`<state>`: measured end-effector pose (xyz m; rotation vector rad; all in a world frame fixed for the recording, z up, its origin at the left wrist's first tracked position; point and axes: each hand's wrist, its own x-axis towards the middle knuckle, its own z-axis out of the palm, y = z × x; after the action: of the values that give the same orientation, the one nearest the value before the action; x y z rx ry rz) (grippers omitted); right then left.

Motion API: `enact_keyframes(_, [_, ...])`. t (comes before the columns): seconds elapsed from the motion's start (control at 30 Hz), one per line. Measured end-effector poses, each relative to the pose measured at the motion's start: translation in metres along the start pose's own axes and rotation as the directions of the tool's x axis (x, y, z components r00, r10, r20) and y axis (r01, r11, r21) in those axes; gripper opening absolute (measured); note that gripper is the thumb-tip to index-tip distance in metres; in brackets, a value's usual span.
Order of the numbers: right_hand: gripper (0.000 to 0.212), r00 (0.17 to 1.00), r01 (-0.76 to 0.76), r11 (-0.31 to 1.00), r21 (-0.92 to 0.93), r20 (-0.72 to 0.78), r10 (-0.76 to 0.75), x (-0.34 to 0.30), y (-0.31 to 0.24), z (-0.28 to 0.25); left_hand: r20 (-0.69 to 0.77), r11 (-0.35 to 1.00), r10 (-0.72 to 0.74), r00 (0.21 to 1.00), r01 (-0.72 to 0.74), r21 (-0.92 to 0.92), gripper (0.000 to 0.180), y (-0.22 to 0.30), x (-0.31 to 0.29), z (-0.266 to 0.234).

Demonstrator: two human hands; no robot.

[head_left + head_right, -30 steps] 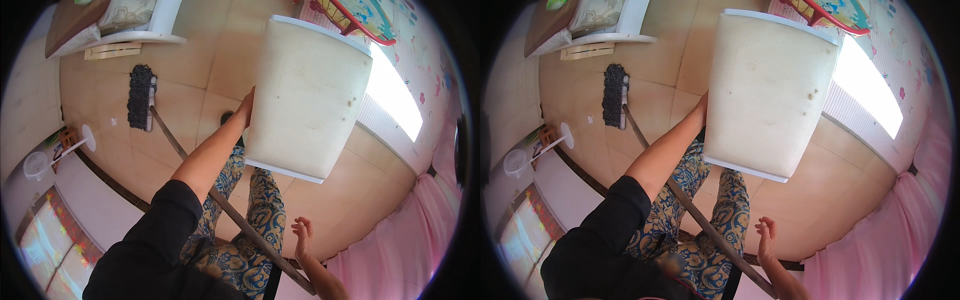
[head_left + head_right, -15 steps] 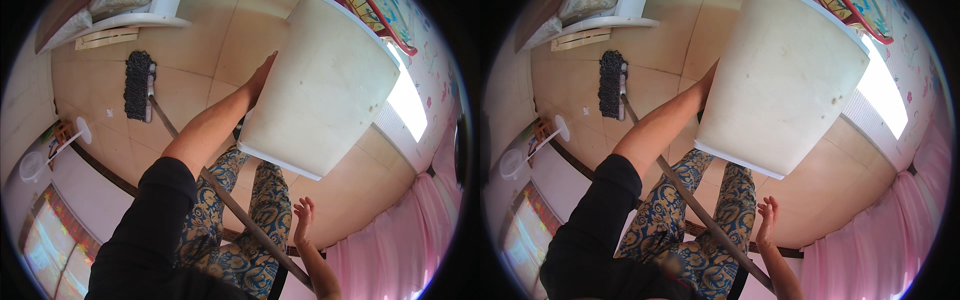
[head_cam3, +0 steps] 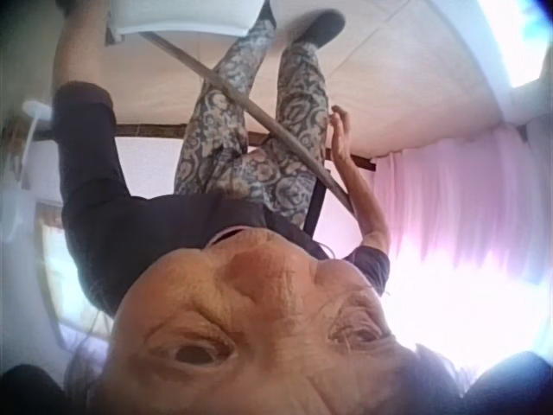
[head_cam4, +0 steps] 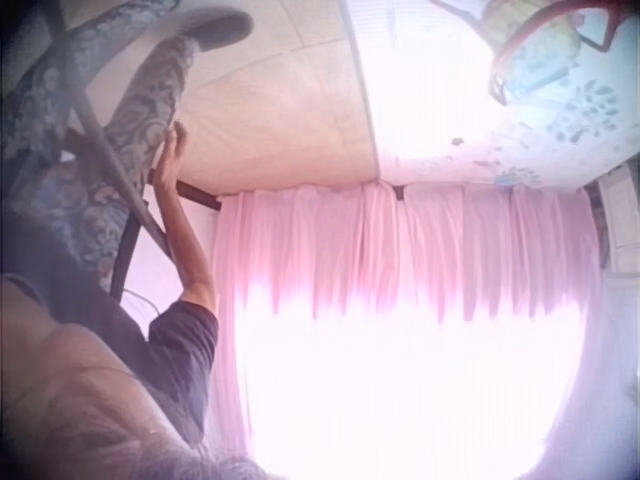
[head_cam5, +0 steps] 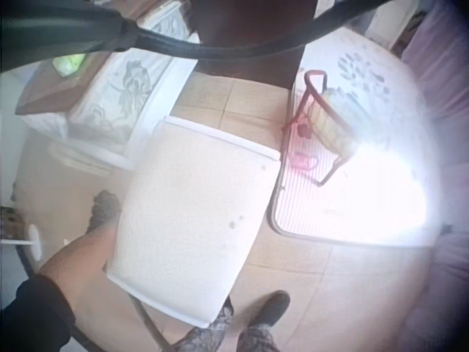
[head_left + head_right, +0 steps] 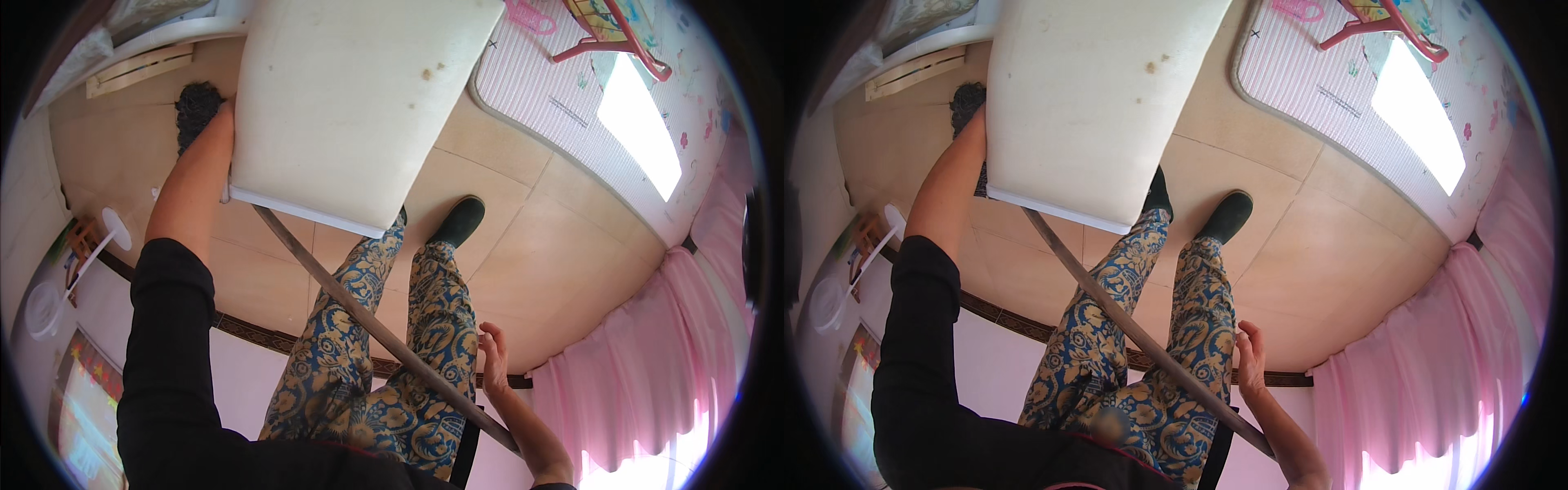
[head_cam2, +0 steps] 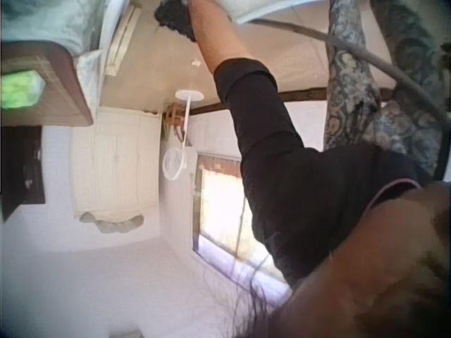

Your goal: The person mops a tiled floor using a mop and water from a plastic bottle, then picks up a small paper slip by hand.

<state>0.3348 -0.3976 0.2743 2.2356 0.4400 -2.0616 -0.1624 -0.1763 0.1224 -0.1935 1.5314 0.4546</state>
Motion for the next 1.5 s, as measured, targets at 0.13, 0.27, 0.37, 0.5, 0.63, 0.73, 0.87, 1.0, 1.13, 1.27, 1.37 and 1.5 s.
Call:
enact_keyframes(0.13, [0.042, 0.998, -0.062, 0.998, -0.028, -0.02, 0.062, -0.01, -0.011, 0.004, -0.031, 0.999, 0.015, 0.999, -0.016, -0.047, 0.051, 0.014, 0.001, -0.031])
enact_keyframes(0.27, [0.035, 0.998, -0.036, 0.999, -0.023, 0.052, 0.037, -0.027, -0.043, 0.016, -0.086, 0.996, 0.057, 0.995, -0.063, -0.06, 0.051, 0.015, -0.011, -0.05])
enact_keyframes(0.37, [0.035, 0.93, 0.359, 0.909, -0.212, 0.165, -0.329, -0.037, -0.062, 0.015, -0.188, 0.979, 0.19, 0.964, -0.171, 0.113, 0.05, 0.002, -0.03, -0.069])
enact_keyframes(0.5, [0.036, 0.775, 0.552, 0.767, -0.325, 0.538, -0.33, -0.064, -0.114, 0.036, -0.352, 0.788, 0.588, 0.728, -0.416, 0.454, 0.041, -0.007, -0.081, -0.083])
enact_keyframes(0.63, [0.038, 0.693, 0.575, 0.756, -0.313, 0.678, -0.247, -0.063, -0.131, 0.047, -0.224, 0.67, 0.689, 0.689, -0.487, 0.56, 0.033, -0.001, -0.138, -0.017])
enact_keyframes(0.73, [0.041, 0.639, 0.518, 0.806, -0.284, 0.756, -0.144, -0.061, -0.132, 0.051, 0.041, 0.638, 0.703, 0.71, -0.655, 0.405, 0.025, 0.004, -0.141, 0.059])
enact_keyframes(0.87, [0.045, 0.602, 0.434, 0.852, -0.292, 0.798, -0.034, -0.051, -0.142, 0.055, 0.2, 0.668, 0.644, 0.738, -0.67, 0.322, 0.032, 0.025, -0.117, 0.179])
enact_keyframes(1.0, [0.053, 0.408, 0.635, 0.742, -0.217, 0.909, -0.084, -0.039, -0.149, 0.046, 0.234, 0.758, 0.565, 0.792, -0.609, 0.234, 0.065, 0.049, -0.057, 0.293])
enact_keyframes(1.13, [0.057, 0.34, 0.517, 0.817, -0.257, 0.937, 0.079, -0.026, -0.165, 0.039, 0.17, 0.95, 0.305, 0.937, -0.312, 0.021, 0.07, 0.082, -0.009, 0.373])
enact_keyframes(1.27, [0.057, 0.313, 0.537, 0.823, -0.186, 0.95, 0.01, -0.028, -0.152, 0.041, 0.121, 0.969, 0.223, 0.967, -0.206, -0.138, 0.042, 0.081, 0.02, 0.408])
enact_keyframes(1.37, [0.055, 0.312, 0.631, 0.768, -0.106, 0.942, -0.127, -0.025, -0.147, 0.043, 0.136, 0.947, 0.244, 0.96, -0.205, -0.248, 0.031, 0.087, 0.025, 0.405])
enact_keyframes(1.5, [0.051, 0.312, 0.569, 0.814, -0.114, 0.946, -0.086, -0.02, -0.151, 0.041, 0.099, 0.953, 0.27, 0.958, -0.252, -0.166, 0.029, 0.103, 0.019, 0.359])
